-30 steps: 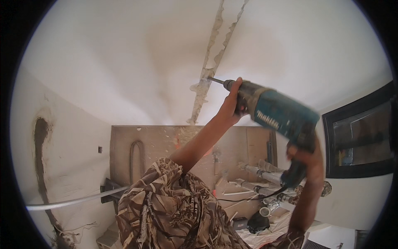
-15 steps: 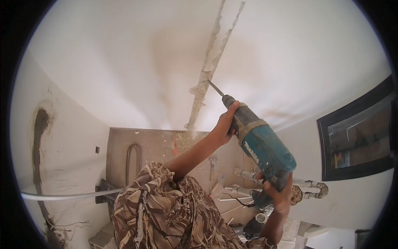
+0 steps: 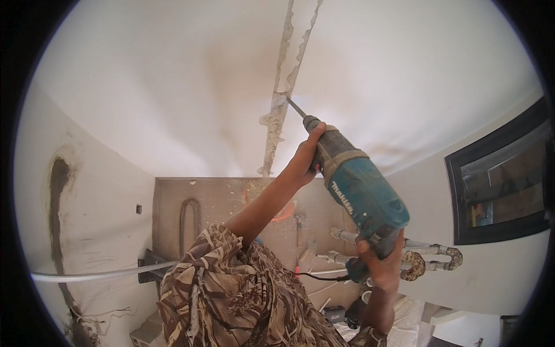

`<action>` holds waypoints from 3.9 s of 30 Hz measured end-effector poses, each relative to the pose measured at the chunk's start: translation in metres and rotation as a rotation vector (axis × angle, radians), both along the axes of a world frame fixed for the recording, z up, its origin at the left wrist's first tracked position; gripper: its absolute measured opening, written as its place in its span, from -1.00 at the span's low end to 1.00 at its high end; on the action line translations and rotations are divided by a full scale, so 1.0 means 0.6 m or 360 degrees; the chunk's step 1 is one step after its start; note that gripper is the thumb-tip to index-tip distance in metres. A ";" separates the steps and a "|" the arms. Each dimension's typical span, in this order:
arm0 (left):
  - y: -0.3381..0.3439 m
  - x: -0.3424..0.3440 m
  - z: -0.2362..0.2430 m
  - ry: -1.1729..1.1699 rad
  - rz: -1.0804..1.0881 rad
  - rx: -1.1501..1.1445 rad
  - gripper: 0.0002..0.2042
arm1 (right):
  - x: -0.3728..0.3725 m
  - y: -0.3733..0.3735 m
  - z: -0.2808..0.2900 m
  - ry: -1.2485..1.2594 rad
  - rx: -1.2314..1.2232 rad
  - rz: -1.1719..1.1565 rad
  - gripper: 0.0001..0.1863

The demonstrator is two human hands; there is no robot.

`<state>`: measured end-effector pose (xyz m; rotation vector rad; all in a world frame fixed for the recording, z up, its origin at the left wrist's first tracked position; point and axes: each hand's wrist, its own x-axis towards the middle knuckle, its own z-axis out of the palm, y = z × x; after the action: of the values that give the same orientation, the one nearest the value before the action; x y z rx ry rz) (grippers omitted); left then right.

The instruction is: The person uses a rotary hammer to chisel a vertical channel into a wall, allowing dust and debris to fall into a bucket on the floor.

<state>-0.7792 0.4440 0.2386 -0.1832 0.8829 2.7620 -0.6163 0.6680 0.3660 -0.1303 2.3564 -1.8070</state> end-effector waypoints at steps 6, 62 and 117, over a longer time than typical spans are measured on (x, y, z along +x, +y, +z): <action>0.002 -0.017 0.061 0.0094 0.0057 0.0231 -0.43 | -0.070 -0.016 0.110 0.0051 0.0083 0.0155 -0.15; 0.002 0.041 -0.040 -0.0200 0.0187 -0.0090 -0.30 | 0.044 -0.024 -0.073 -0.0150 -0.0062 -0.0021 -0.10; 0.026 0.012 -0.065 -0.0262 0.0094 0.0141 -0.28 | -0.010 -0.006 -0.033 -0.0066 -0.0210 0.0139 -0.08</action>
<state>-0.7720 0.4597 0.1996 -0.4199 0.7236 2.7841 -0.6224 0.6641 0.3463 -0.2067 2.1685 -1.9036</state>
